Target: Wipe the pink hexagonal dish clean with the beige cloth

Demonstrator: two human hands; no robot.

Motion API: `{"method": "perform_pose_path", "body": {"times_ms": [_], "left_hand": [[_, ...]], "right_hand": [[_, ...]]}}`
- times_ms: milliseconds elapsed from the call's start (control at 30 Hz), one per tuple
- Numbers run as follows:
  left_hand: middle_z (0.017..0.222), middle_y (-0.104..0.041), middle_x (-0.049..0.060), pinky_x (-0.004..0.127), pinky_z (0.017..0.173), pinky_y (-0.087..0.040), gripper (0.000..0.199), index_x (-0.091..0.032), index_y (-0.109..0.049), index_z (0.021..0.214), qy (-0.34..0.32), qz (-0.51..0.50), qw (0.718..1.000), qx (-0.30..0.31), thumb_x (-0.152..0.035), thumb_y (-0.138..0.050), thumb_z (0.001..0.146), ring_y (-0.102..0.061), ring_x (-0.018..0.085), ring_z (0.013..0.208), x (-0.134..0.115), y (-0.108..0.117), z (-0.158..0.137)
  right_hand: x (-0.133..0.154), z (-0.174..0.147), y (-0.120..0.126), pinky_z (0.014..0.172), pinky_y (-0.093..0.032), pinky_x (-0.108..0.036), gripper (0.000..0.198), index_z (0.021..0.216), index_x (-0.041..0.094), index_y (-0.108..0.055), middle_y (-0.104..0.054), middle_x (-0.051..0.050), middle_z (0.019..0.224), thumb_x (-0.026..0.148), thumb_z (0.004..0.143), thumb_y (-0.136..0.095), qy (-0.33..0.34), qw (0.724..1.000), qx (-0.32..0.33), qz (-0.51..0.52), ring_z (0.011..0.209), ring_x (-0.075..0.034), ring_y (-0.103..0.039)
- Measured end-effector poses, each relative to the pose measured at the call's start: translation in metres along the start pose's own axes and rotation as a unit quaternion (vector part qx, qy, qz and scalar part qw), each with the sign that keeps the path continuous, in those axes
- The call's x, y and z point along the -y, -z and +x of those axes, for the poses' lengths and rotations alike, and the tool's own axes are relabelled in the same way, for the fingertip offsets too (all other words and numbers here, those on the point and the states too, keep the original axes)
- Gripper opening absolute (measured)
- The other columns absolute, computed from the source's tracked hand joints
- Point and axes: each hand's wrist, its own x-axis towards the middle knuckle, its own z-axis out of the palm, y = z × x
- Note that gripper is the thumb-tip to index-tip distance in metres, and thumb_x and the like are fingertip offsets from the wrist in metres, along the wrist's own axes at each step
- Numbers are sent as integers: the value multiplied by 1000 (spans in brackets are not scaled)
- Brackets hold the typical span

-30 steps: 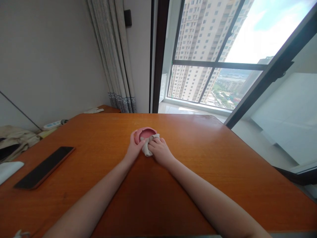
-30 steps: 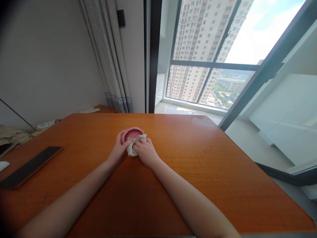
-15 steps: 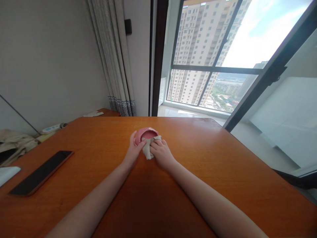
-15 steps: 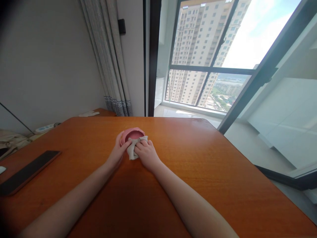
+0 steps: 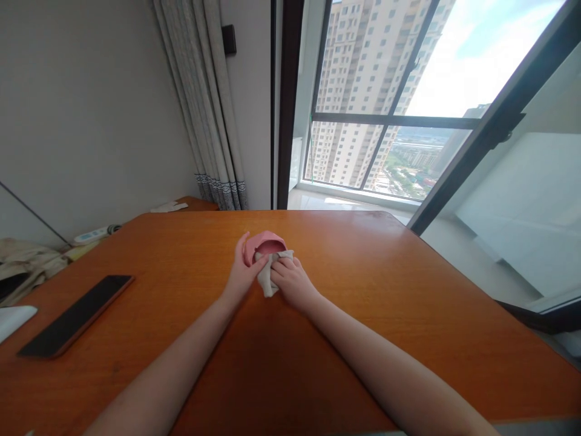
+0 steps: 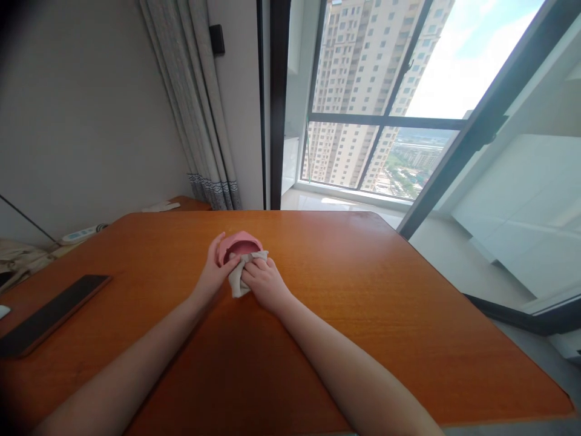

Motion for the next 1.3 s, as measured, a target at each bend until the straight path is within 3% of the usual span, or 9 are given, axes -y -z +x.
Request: {"method": "perform_pose_path", "body": {"times_ms": [133, 267, 467, 600, 767, 900, 1033, 1200, 1300], "left_hand": [[126, -53, 9, 39, 107, -31, 51, -17, -50, 119, -18, 75, 996, 34, -20, -56, 69, -47, 24, 120, -3, 7, 9], [125, -54, 9, 41, 106, -32, 58, -18, -49, 123, -35, 96, 988, 112, -22, -61, 67, -48, 26, 120, -7, 16, 17], [130, -46, 11, 37, 103, -36, 69, -23, -23, 138, -1, -54, 996, -73, -35, -57, 79, -48, 21, 120, 5, -12, -10], [132, -45, 8, 36, 106, -33, 61, -23, -34, 129, -5, -39, 999, -27, -33, -62, 75, -44, 21, 123, 14, -22, -19], [119, -54, 6, 37, 104, -33, 40, -20, -46, 118, -24, 42, 999, -11, -25, -51, 78, -49, 21, 115, 7, -1, -4], [128, -50, 9, 40, 104, -33, 66, -21, -37, 133, -45, 107, 993, 32, -30, -61, 73, -48, 25, 119, -3, 5, -4], [129, -48, 12, 37, 98, -41, 82, -22, -12, 142, 28, -12, 1000, 4, -38, -59, 77, -53, 22, 114, 5, -16, -19], [141, -36, 11, 36, 109, -28, 60, -20, -29, 134, 38, 5, 999, -17, -35, -52, 81, -37, 21, 131, 14, -15, -14], [138, -41, 11, 40, 109, -28, 65, -20, -31, 135, 8, 77, 997, 28, -32, -56, 77, -40, 23, 127, 7, 1, -4]], "right_hand": [[-5, -1, 1, 79, -31, -33, 11, 92, 20, -59, -60, -4, 93, 21, 91, -48, 23, 1000, 8, 16, 93, -19, -46], [-11, 2, 1, 77, -32, -34, 13, 89, 19, -60, -60, -5, 91, 22, 92, -47, 35, 999, 18, -13, 91, -19, -46], [1, -3, -3, 78, -32, -34, 13, 91, 20, -62, -58, -5, 88, 21, 89, -50, 4, 1000, 2, -11, 88, -20, -44], [3, -6, -5, 78, -33, -34, 12, 92, 18, -63, -57, -6, 86, 21, 88, -52, -30, 999, -31, -5, 85, -20, -43], [-6, -2, 1, 80, -33, -33, 14, 90, 18, -61, -57, -5, 89, 20, 90, -48, 13, 1000, -1, 19, 89, -19, -45], [-12, -3, 0, 80, -34, -34, 14, 93, 18, -61, -58, -6, 92, 20, 90, -47, 21, 999, 23, 8, 92, -20, -45], [-12, -6, -4, 81, -34, -35, 13, 93, 19, -62, -59, -6, 90, 20, 89, -50, -15, 1000, 4, 9, 91, -21, -45], [-13, -5, -3, 83, -35, -34, 14, 97, 18, -61, -59, -6, 92, 21, 88, -51, 3, 1000, -7, 20, 91, -21, -46], [-17, -4, 0, 81, -36, -33, 13, 96, 18, -60, -58, -7, 96, 21, 90, -49, 32, 999, 16, 15, 92, -20, -46]]}}
